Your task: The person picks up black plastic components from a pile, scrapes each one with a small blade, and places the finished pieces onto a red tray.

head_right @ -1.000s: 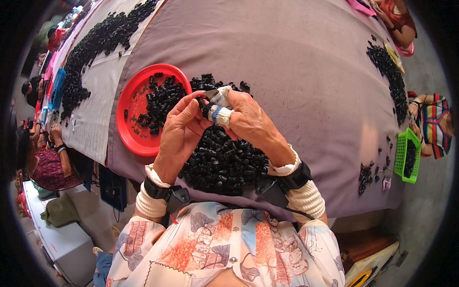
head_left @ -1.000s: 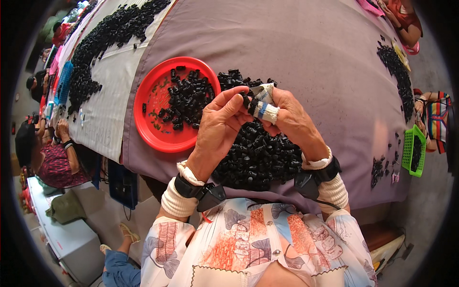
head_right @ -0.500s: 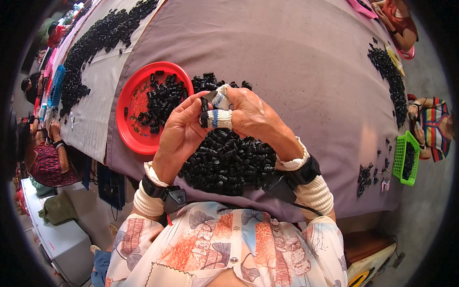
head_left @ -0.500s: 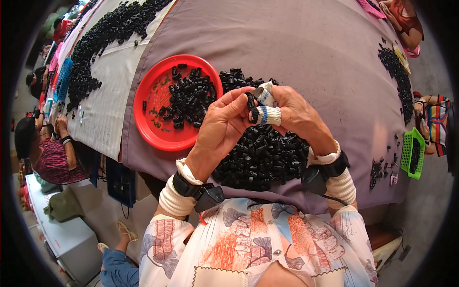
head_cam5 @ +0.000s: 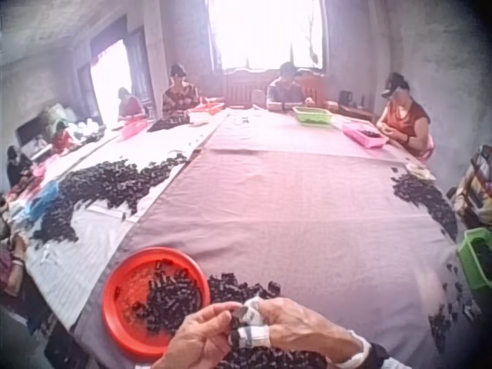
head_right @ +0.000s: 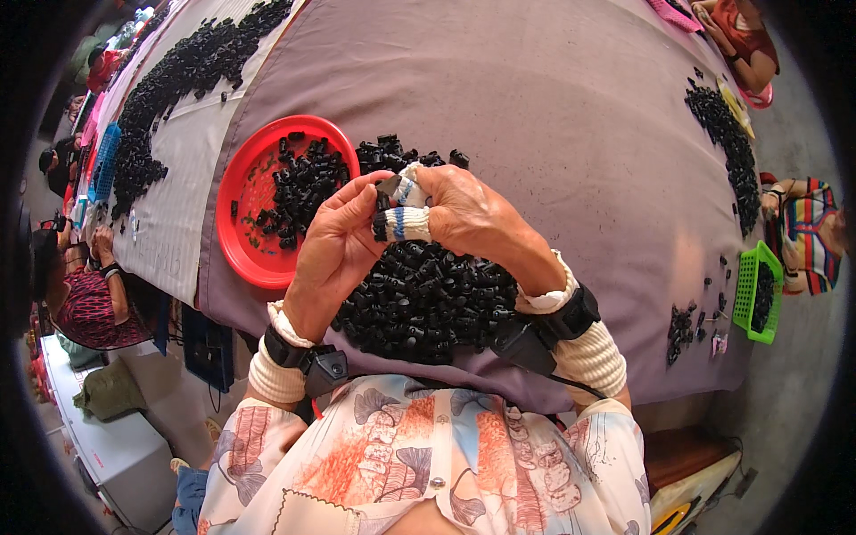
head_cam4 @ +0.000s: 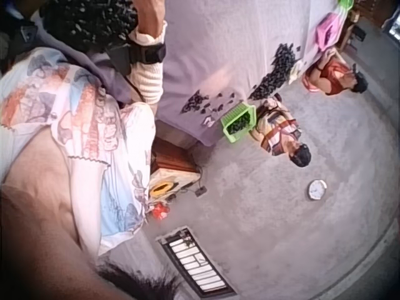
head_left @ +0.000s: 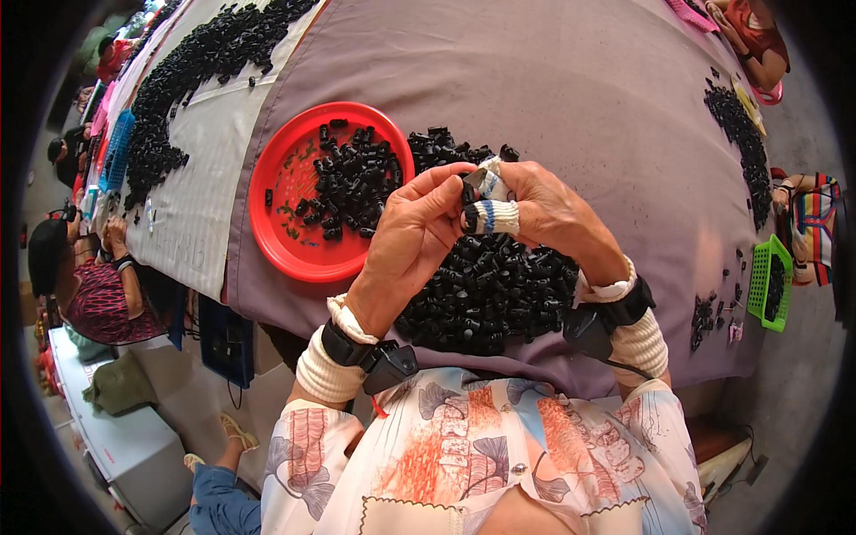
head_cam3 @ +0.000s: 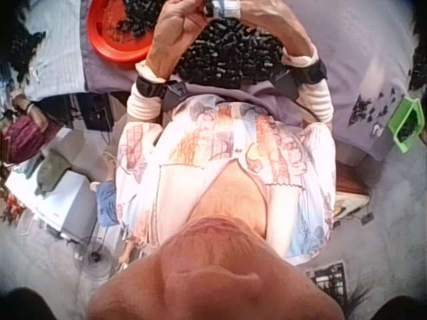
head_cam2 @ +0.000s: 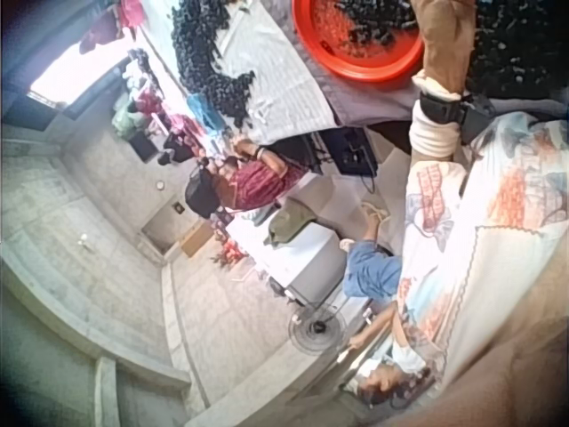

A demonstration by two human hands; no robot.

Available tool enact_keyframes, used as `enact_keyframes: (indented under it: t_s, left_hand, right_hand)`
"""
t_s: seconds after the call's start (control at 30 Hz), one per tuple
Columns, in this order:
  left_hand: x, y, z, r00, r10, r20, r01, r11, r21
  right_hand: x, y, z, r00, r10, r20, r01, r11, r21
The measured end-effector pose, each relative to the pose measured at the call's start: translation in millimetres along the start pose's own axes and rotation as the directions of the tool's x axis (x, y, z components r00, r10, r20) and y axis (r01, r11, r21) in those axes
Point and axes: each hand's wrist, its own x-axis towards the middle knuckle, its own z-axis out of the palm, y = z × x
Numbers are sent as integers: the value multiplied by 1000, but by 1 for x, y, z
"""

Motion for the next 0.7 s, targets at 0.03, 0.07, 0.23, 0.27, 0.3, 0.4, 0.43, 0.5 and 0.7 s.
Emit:
enact_keyframes:
  t_s: [0.03,0.07,0.23,0.27,0.3,0.4,0.43,0.5,0.7]
  left_hand:
    - [0,0,-1,1000,1,10,-1,1000,-7]
    - [0,0,-2,1000,0,21,0,1000,-14]
    - [1,1,0,1000,14,4,-14,1000,13]
    - [0,1,0,1000,15,-7,-15,1000,22]
    - [0,2,1,1000,15,-6,-15,1000,23]
    - [1,2,2,999,25,-22,-23,998,57]
    - [1,2,2,1000,26,-7,-26,999,42]
    - [1,2,2,999,32,8,-32,999,29]
    - [1,1,3,999,6,43,-2,997,-80]
  right_hand:
    - [0,-2,1,1000,6,-6,-6,1000,-29]
    - [-1,-2,1,1000,13,-15,-14,998,-58]
    - [-1,-2,1,1000,-5,11,6,1000,-17]
    - [-1,-2,1,999,-36,40,36,999,7]
    - [-1,-1,2,999,-37,40,37,999,8]
    - [0,1,3,996,-83,-10,82,994,-67]
    - [0,2,2,999,-45,17,45,999,11]
    - [1,3,2,999,-13,50,8,996,88]
    - [3,8,0,1000,-8,19,4,986,164]
